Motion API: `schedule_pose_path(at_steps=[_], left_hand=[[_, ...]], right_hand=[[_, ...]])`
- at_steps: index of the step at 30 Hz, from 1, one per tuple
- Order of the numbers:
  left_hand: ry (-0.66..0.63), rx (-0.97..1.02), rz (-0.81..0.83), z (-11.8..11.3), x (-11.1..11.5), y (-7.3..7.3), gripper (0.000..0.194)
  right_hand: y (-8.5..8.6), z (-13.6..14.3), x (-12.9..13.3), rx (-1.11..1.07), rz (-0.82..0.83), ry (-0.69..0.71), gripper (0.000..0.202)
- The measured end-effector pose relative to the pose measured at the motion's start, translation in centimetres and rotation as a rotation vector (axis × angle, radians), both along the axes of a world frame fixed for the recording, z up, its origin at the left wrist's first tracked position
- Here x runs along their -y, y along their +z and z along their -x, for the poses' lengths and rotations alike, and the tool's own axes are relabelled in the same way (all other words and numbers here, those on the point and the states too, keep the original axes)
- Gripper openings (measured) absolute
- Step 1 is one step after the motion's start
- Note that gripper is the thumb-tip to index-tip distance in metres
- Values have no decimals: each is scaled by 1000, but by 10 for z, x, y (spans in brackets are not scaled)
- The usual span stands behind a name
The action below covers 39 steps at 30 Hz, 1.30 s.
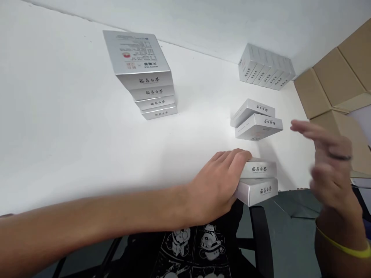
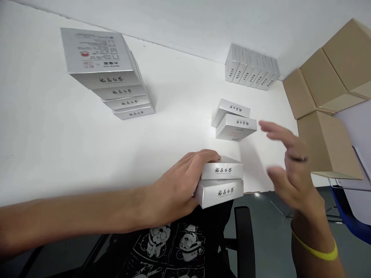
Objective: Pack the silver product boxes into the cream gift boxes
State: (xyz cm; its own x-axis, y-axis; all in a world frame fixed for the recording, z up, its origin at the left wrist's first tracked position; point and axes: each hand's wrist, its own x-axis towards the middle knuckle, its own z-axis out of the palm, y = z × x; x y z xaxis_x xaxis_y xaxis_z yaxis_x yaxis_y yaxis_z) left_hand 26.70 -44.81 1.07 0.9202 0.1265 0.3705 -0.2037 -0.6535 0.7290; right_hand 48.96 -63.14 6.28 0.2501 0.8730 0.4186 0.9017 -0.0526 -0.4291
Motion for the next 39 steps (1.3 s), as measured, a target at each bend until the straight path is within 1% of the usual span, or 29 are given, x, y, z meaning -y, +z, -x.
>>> schedule_pose_path(at_steps=[2, 4, 6, 8, 10, 13, 15, 17, 19, 21, 23, 27, 32, 36, 39], left_hand=[[28, -33, 66, -1, 0, -1, 68], [61, -66, 135, -3, -1, -2, 70], [86, -104, 186, -4, -3, -4, 72], [94, -142, 234, -4, -6, -3, 74], [78, -156, 260, -2, -9, 0, 71], [10, -122, 210, 1, -15, 6, 58], [-52, -86, 169, 4, -17, 8, 55], [-90, -30, 130, 7, -18, 6, 58], [-68, 30, 74, 10, -18, 2, 67], [-24, 61, 18, 12, -17, -1, 76], [10, 70, -13, 14, -18, -2, 78], [23, 100, -61, 12, -22, -1, 70], [-4, 102, -98, 6, -26, -4, 64], [-21, 79, -88, 4, -27, -4, 59], [-8, 61, -61, 4, -28, -4, 60]], right_hand=[[-11, -16, -15, 44, -27, -60, 57], [-24, -25, -28, 112, -3, -113, 67], [-35, -28, -35, 174, 18, -159, 63], [-41, -26, -37, 223, -4, -188, 58], [-39, -21, -35, 235, 6, -158, 51], [-27, -14, -27, 179, 74, -12, 41], [-18, -10, -19, 92, 114, 93, 41], [-13, -8, -13, 7, 154, 138, 44], [-11, -7, -7, -31, 183, 129, 45], [-13, -6, -5, -27, 178, 104, 47], [-16, -4, -5, -34, 162, 101, 49], [-19, 0, -9, -51, 154, 107, 54], [-21, 3, -9, -60, 156, 101, 61], [-23, 4, -5, -71, 163, 94, 63], [-21, 6, -4, -115, 199, 91, 61]])
